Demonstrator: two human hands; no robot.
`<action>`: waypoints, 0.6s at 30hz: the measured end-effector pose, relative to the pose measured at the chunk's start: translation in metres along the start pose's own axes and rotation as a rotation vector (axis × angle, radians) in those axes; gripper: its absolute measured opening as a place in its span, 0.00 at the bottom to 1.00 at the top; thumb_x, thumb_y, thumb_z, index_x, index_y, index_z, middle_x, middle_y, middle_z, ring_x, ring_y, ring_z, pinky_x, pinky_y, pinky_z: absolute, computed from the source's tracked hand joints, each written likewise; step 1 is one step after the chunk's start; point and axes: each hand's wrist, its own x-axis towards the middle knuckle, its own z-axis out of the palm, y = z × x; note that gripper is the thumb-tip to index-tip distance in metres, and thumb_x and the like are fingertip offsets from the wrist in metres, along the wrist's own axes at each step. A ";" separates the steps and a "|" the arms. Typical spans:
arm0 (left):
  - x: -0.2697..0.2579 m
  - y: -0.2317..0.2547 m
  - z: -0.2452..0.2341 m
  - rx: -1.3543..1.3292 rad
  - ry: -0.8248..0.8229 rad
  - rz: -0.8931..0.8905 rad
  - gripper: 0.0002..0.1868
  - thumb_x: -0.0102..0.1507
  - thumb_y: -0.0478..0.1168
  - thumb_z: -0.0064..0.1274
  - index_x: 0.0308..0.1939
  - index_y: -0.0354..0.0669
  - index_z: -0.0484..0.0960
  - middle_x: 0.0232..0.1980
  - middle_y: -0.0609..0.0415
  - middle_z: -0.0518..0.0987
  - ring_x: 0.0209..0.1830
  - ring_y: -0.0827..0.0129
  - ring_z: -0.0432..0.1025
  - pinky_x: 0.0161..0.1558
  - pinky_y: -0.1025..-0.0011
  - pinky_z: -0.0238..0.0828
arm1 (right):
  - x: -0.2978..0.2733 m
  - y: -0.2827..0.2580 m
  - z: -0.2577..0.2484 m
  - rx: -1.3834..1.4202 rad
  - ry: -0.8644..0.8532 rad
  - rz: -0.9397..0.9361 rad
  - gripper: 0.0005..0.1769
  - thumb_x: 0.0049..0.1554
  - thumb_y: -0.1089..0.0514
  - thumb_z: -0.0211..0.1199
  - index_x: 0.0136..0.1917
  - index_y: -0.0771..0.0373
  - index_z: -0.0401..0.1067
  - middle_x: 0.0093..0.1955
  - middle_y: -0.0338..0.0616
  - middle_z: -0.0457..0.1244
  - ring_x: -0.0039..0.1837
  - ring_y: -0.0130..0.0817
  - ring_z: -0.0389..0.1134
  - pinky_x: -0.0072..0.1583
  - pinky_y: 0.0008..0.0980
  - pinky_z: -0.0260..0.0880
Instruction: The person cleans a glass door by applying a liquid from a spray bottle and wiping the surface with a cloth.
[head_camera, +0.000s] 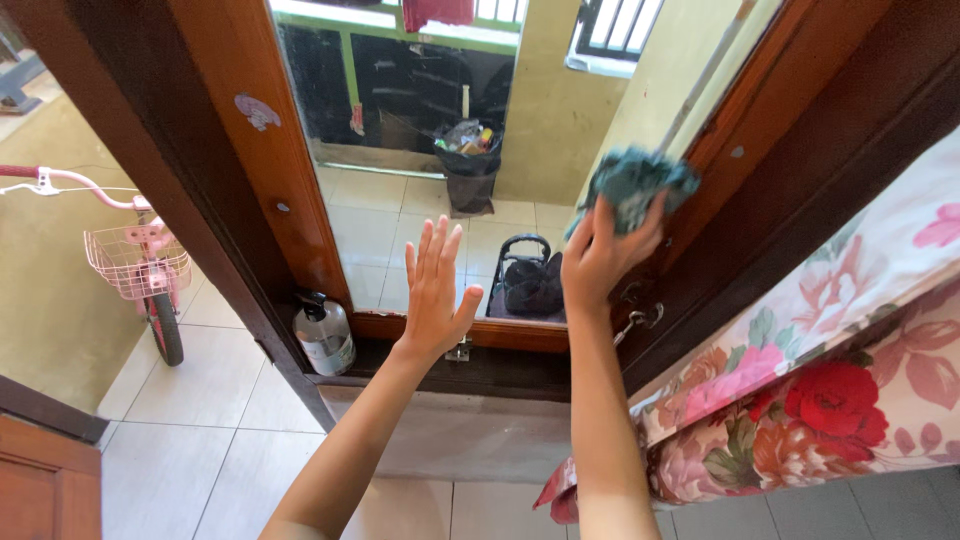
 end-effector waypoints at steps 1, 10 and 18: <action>0.000 -0.001 0.000 0.002 0.007 0.000 0.41 0.73 0.65 0.32 0.79 0.39 0.56 0.85 0.40 0.51 0.87 0.45 0.40 0.80 0.41 0.26 | -0.012 0.002 0.002 -0.017 0.013 -0.034 0.18 0.66 0.58 0.58 0.68 0.50 0.77 0.84 0.65 0.39 0.77 0.65 0.48 0.74 0.63 0.50; -0.015 -0.004 -0.004 -0.016 -0.009 -0.032 0.39 0.73 0.64 0.32 0.79 0.40 0.56 0.85 0.40 0.51 0.87 0.45 0.40 0.80 0.40 0.25 | 0.010 0.006 0.003 0.039 -0.013 -0.056 0.17 0.68 0.58 0.57 0.67 0.48 0.78 0.84 0.64 0.40 0.77 0.63 0.49 0.75 0.59 0.50; -0.016 -0.007 -0.017 0.017 0.022 -0.053 0.38 0.73 0.64 0.34 0.79 0.43 0.59 0.85 0.41 0.50 0.87 0.46 0.39 0.81 0.40 0.26 | 0.016 0.006 -0.004 0.048 -0.059 -0.091 0.20 0.70 0.58 0.54 0.73 0.55 0.75 0.85 0.65 0.38 0.79 0.65 0.48 0.78 0.62 0.49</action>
